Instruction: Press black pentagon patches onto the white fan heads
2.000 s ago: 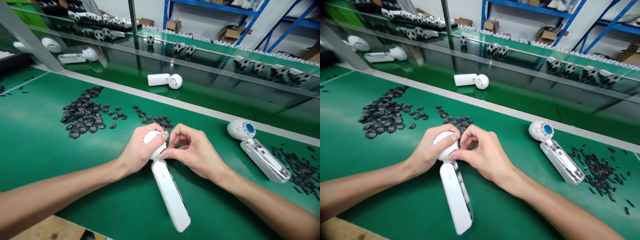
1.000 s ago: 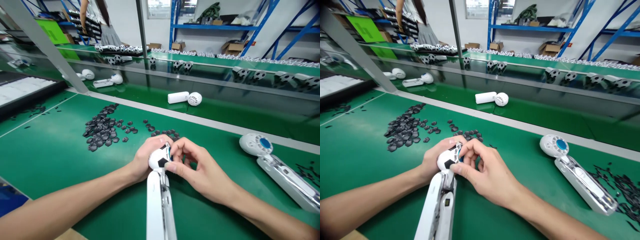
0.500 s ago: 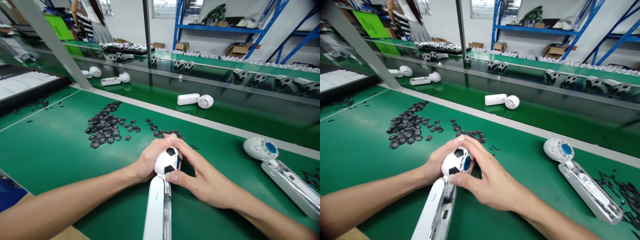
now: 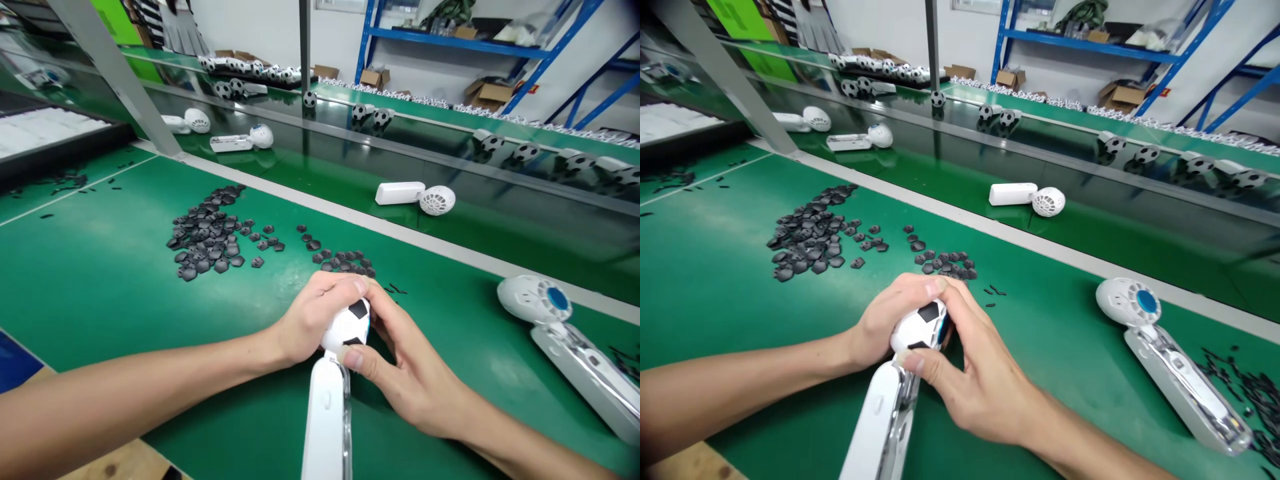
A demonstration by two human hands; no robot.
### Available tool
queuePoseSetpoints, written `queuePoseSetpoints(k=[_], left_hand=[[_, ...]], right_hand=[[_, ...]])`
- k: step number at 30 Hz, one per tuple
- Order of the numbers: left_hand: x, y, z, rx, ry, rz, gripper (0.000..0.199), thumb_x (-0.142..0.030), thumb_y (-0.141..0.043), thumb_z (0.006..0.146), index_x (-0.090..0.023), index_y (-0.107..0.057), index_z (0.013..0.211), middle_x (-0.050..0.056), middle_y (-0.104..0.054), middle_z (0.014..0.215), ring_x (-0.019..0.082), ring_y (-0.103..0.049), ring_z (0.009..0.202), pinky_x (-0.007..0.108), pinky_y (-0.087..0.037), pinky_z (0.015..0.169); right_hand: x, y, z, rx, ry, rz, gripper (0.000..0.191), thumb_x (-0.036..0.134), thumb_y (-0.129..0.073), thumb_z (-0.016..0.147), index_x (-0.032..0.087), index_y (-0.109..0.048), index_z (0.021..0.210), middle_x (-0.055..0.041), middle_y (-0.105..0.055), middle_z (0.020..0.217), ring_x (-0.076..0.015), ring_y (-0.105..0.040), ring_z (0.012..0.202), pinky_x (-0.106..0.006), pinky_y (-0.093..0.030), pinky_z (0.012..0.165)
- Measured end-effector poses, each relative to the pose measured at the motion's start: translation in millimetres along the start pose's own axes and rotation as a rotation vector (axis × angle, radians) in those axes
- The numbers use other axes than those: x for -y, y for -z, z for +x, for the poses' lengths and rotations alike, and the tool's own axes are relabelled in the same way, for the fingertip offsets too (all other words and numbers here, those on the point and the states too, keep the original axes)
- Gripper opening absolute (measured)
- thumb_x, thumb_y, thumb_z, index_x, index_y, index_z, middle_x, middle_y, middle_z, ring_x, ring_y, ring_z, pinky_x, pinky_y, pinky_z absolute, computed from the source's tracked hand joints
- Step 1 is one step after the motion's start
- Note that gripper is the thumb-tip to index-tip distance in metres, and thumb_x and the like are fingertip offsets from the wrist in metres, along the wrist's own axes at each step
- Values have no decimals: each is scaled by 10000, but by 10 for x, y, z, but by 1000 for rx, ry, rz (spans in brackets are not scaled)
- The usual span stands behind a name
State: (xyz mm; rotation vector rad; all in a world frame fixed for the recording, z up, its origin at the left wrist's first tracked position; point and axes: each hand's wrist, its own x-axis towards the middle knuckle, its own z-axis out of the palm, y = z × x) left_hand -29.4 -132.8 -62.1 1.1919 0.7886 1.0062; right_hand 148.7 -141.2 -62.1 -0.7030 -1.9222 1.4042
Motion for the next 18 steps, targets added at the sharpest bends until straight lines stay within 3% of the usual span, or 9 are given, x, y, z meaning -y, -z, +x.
queuePoseSetpoints(k=[7, 11, 18], left_hand=[[15, -5, 5, 62, -72, -20, 397, -360, -512, 1047, -128, -687, 777, 36, -639, 695, 124, -507, 572, 260, -380, 549], [1, -9, 6, 51, -78, -23, 379, -342, -522, 1046, -134, -681, 773, 23, -630, 661, 122, -496, 570, 256, -370, 551], [2, -6, 20, 22, -68, 53, 391, -371, -530, 1026, -129, -670, 751, 33, -628, 701, 120, -500, 584, 251, -375, 540]], right_hand=[[48, -3, 13, -21, -32, 59, 392, 321, -755, 1020, 321, -634, 1393, -47, -647, 1421, -257, -636, 1281, -367, -532, 1108], [73, 12, 51, -50, -83, 122, 414, 344, -858, 942, 300, -693, 1318, -46, -707, 1299, -249, -685, 1120, -364, -574, 989], [124, -32, 73, -100, -115, 177, 323, 317, -863, 925, 262, -709, 1204, -40, -714, 1170, -230, -675, 1071, -346, -562, 938]])
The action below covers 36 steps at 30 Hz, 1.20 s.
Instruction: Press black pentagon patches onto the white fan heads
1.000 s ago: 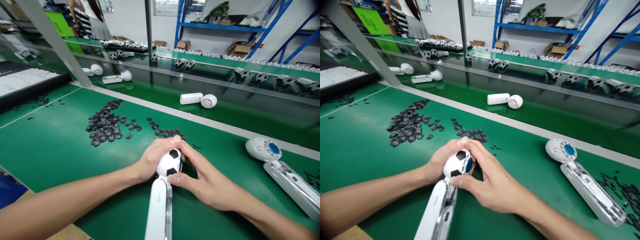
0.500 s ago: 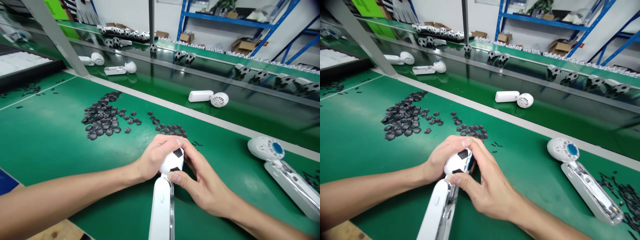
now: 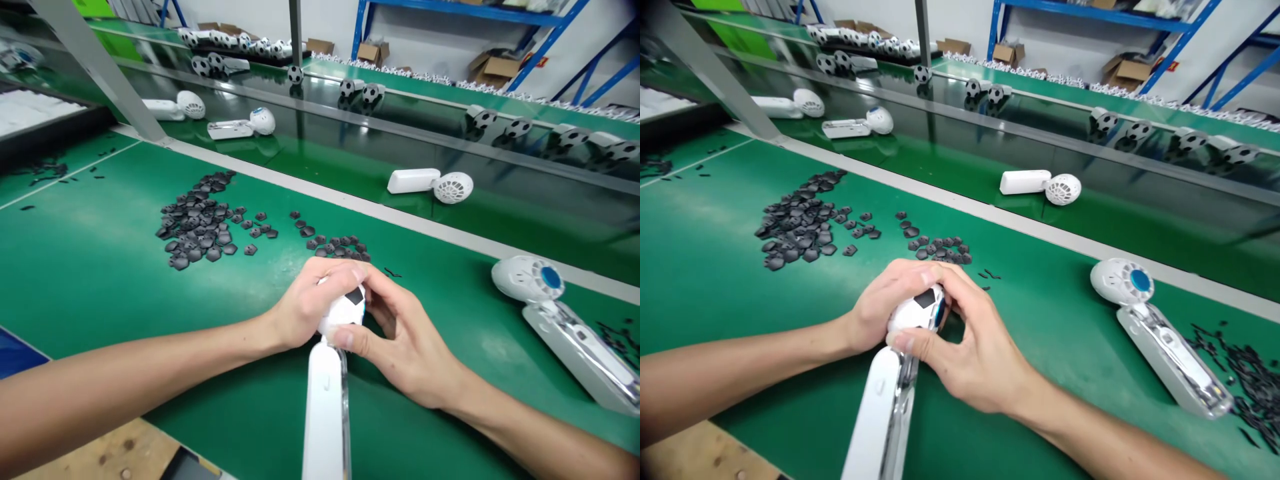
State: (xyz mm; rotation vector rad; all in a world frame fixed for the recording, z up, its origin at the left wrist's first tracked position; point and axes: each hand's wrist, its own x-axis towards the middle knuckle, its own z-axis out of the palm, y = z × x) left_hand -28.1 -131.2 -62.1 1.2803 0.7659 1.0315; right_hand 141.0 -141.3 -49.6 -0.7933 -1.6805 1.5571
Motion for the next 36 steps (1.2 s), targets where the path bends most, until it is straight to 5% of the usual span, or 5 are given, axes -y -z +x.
queuePoseSetpoints(k=[5, 10, 17, 27, 36], left_hand=[[-58, -18, 34, -53, 148, -87, 457, -501, -594, 973, -136, -666, 708, 48, -618, 615, 135, -507, 516, 249, -380, 474], [-107, -15, 29, -113, 280, -298, 493, -571, -677, 920, -161, -632, 651, 34, -583, 504, 148, -514, 408, 248, -394, 401], [-103, 4, 29, -132, 359, -336, 516, -620, -692, 889, -152, -667, 675, 54, -623, 557, 138, -502, 423, 252, -362, 390], [-83, -58, -23, -211, 262, -148, 490, -539, -587, 973, -151, -614, 675, 35, -580, 567, 127, -484, 486, 249, -373, 469], [-85, -68, -26, -99, 194, -86, 507, -448, -468, 1046, -135, -636, 684, 35, -579, 591, 121, -488, 508, 257, -361, 491]], right_hand=[[-11, 13, 61, -26, -2, -70, 410, 470, -835, 939, 246, -675, 1244, -43, -690, 1152, -224, -651, 1037, -340, -553, 909], [-26, 114, 131, 98, 18, -111, 478, 620, -460, 1121, 231, -666, 1307, -59, -689, 1151, -218, -647, 1034, -356, -547, 928], [-78, 125, 126, 150, 73, -91, 531, 512, -648, 1063, 212, -545, 1488, -103, -630, 1447, -262, -600, 1315, -403, -494, 1123], [-122, 50, -16, 78, 58, -154, 353, 425, -585, 1095, 227, -550, 1385, -99, -654, 1290, -252, -642, 1120, -394, -554, 982], [-85, 63, -76, 47, -48, 53, 363, 352, -725, 1031, 277, -602, 1365, -39, -667, 1159, -190, -665, 1019, -292, -578, 913]])
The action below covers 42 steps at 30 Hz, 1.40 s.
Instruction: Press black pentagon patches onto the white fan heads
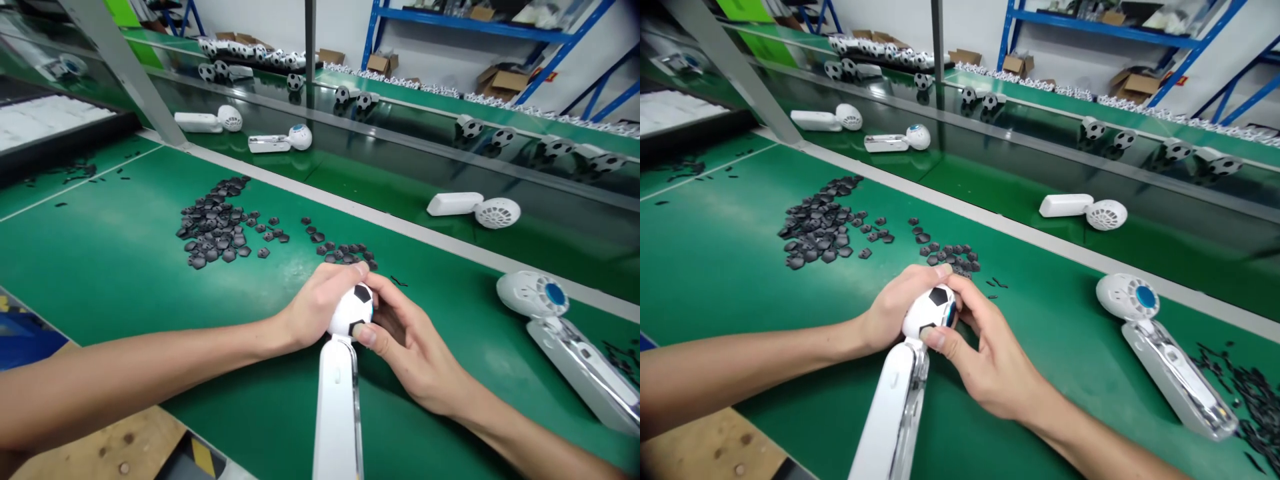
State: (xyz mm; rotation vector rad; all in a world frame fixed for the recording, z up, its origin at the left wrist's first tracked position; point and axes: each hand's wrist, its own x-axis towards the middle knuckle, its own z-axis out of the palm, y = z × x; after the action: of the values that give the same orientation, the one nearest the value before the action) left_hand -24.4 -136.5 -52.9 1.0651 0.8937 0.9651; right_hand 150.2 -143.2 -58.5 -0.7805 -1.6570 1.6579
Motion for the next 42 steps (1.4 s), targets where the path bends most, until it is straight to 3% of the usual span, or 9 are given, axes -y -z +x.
queuePoseSetpoints(k=[12, 20, 25, 29, 32, 36, 42], left_hand=[[0, 5, -10, 26, -2, 4, 491, -467, -475, 1049, -135, -615, 716, 23, -557, 601, 109, -442, 512, 247, -330, 474], [81, 31, 1, 24, -34, 17, 519, -493, -507, 1053, -137, -600, 687, 4, -521, 597, 99, -412, 516, 240, -299, 468], [89, 44, 24, 17, -58, 11, 504, -496, -568, 1024, -127, -649, 690, 29, -581, 594, 109, -469, 512, 230, -332, 466], [21, 19, 20, -44, 65, -141, 501, -547, -625, 943, -143, -670, 651, 50, -614, 556, 137, -524, 453, 238, -393, 436], [-42, 9, 10, 27, 170, -190, 600, -620, -565, 927, -151, -662, 565, 73, -584, 487, 151, -498, 371, 252, -340, 353], [-74, 8, 9, 25, 184, -213, 584, -614, -568, 903, -171, -641, 531, 77, -577, 461, 158, -506, 350, 244, -334, 324], [-58, 11, 22, -10, 216, -214, 594, -636, -571, 898, -172, -641, 534, 73, -552, 438, 160, -503, 345, 241, -350, 322]], right_hand=[[22, -5, -19, -24, -22, 57, 419, 303, -776, 1009, 321, -631, 1401, -28, -711, 1354, -202, -686, 1216, -300, -570, 1056], [3, -60, -21, -43, 70, -10, 366, 356, -743, 1033, 302, -627, 1376, -36, -710, 1283, -202, -704, 1094, -304, -590, 940], [0, -99, -11, -74, 49, -135, 390, 335, -755, 1008, 296, -613, 1370, -37, -688, 1255, -230, -673, 1132, -353, -555, 983], [2, -66, 62, -44, 45, -93, 349, 503, -610, 1095, 262, -639, 1347, -40, -701, 1183, -206, -667, 1039, -327, -555, 913], [4, -42, 96, -23, 83, -35, 437, 558, -405, 1166, 261, -634, 1390, -41, -722, 1226, -188, -673, 1079, -311, -546, 952], [-5, -43, 103, -24, 88, -24, 460, 573, -442, 1158, 266, -614, 1454, -46, -690, 1410, -208, -563, 1409, -293, -525, 1051], [-17, -48, 127, -25, 68, -11, 495, 586, -475, 1143, 233, -604, 1465, -63, -668, 1478, -192, -653, 1292, -311, -508, 1115]])
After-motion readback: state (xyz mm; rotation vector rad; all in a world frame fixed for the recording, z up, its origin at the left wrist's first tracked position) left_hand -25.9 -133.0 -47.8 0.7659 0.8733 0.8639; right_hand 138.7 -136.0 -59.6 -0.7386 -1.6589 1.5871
